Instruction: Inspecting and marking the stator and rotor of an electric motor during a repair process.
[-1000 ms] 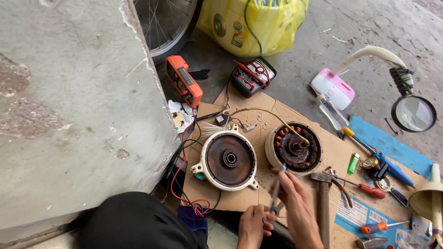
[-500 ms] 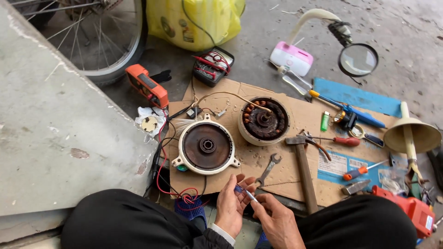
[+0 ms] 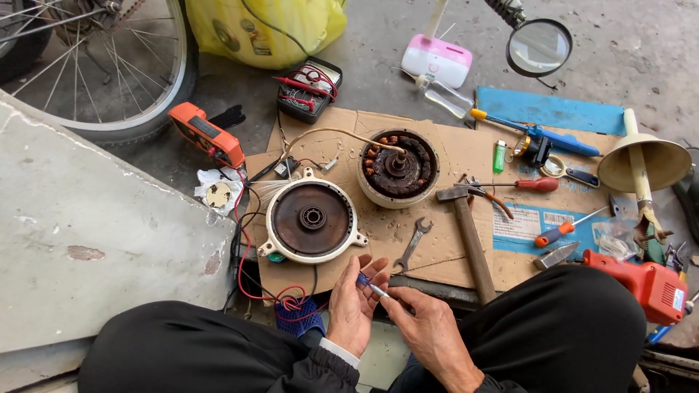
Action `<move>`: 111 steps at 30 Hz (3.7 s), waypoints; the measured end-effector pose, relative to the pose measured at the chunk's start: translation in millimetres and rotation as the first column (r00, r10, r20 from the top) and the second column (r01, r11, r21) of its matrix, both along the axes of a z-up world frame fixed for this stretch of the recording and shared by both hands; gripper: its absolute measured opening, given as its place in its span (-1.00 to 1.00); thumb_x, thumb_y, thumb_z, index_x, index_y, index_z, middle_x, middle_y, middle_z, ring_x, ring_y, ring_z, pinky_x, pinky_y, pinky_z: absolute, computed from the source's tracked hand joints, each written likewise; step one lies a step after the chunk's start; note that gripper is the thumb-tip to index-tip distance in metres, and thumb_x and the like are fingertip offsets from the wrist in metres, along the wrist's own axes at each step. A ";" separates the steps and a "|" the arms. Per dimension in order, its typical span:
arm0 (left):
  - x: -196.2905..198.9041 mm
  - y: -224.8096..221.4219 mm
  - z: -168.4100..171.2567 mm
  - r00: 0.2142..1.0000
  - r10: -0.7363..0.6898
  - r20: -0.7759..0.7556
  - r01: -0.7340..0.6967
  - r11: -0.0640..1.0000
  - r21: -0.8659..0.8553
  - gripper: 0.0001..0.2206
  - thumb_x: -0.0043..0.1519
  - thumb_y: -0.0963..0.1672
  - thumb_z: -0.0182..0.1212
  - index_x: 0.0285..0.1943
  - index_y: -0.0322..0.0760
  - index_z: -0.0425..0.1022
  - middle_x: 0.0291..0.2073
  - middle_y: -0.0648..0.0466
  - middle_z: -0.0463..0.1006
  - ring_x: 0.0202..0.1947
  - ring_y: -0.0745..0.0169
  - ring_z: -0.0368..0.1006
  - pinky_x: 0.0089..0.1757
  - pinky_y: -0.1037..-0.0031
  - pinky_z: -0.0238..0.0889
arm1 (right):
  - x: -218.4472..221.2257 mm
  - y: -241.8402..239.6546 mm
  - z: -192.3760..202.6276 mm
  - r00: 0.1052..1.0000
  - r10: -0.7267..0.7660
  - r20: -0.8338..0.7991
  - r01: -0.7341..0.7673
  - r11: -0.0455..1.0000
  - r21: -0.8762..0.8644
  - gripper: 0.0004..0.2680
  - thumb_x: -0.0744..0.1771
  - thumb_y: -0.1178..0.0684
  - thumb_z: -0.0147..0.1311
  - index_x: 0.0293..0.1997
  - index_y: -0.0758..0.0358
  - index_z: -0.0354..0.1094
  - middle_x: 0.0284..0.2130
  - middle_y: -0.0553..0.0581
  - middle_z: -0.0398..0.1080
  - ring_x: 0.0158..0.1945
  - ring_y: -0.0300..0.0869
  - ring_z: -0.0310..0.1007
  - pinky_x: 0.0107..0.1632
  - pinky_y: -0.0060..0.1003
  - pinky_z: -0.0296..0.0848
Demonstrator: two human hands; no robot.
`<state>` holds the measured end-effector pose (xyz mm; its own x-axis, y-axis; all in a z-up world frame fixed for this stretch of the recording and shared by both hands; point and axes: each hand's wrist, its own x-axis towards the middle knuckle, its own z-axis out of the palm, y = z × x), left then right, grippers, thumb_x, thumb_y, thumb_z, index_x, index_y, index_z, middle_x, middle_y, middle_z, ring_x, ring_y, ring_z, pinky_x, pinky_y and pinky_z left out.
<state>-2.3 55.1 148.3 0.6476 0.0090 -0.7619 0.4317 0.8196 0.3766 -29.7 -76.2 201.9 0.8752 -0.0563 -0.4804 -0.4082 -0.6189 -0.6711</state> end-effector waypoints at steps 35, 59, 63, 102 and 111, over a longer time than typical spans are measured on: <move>11.9 -16.8 -18.4 0.981 0.154 -0.117 -0.132 0.975 0.179 -0.71 0.48 -0.02 0.05 0.07 -0.30 0.57 -0.12 -0.15 0.84 -0.39 0.16 0.46 -0.24 0.40 0.36 | 85.2 48.9 9.9 0.994 -0.110 -0.005 0.110 0.986 0.122 -0.74 0.46 -0.13 -0.04 0.05 0.25 0.45 -0.36 0.11 0.67 -0.26 -0.17 0.54 -0.06 -0.20 0.50; 18.0 -21.0 -36.8 0.979 0.018 -0.205 0.016 0.987 0.161 -0.62 0.49 0.03 -0.02 0.05 -0.25 0.66 -0.24 -0.07 0.88 -0.45 0.25 0.59 -0.35 0.53 0.43 | 177.7 56.5 -107.8 0.970 -0.244 0.019 0.199 0.834 0.515 -0.84 0.45 0.02 0.18 -0.08 0.27 0.64 -0.20 0.08 0.63 -0.23 -0.23 0.46 -0.07 -0.31 0.42; 19.6 -22.8 -37.1 0.974 0.053 -0.220 -0.024 0.991 0.133 -0.64 0.48 0.01 0.02 0.05 -0.29 0.67 -0.25 -0.12 0.86 -0.50 0.26 0.52 -0.42 0.56 0.41 | 180.0 62.2 -100.4 0.953 -0.295 -0.073 0.276 0.737 0.616 -0.84 0.46 0.11 0.15 -0.01 0.40 0.61 -0.28 0.25 0.61 -0.35 -0.21 0.42 -0.25 -0.37 0.35; 18.5 -25.5 -41.9 0.975 0.016 -0.223 0.021 0.986 0.163 -0.63 0.47 0.03 0.04 0.05 -0.24 0.69 -0.26 -0.05 0.89 -0.48 0.27 0.59 -0.40 0.55 0.45 | 185.9 70.3 -97.3 0.922 -0.371 -0.107 0.350 0.684 0.640 -0.86 0.42 0.17 0.17 -0.03 0.50 0.56 -0.17 0.45 0.66 0.02 0.05 0.71 0.30 -0.21 0.58; 20.1 -23.9 -38.8 0.970 0.001 -0.243 0.037 0.988 0.149 -0.63 0.48 0.03 0.04 0.08 -0.24 0.70 -0.25 -0.05 0.89 -0.48 0.28 0.57 -0.41 0.57 0.43 | 185.8 67.0 -102.2 0.930 -0.354 -0.101 0.328 0.673 0.664 -0.85 0.43 0.16 0.14 -0.01 0.49 0.54 -0.16 0.51 0.67 0.06 0.04 0.69 0.32 -0.20 0.55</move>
<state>17.8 31.2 109.6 0.4455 0.1267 -0.8863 0.5392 0.7523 0.3786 156.2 -9.3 99.7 0.8756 -0.0350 -0.4818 -0.4705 0.1644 -0.8669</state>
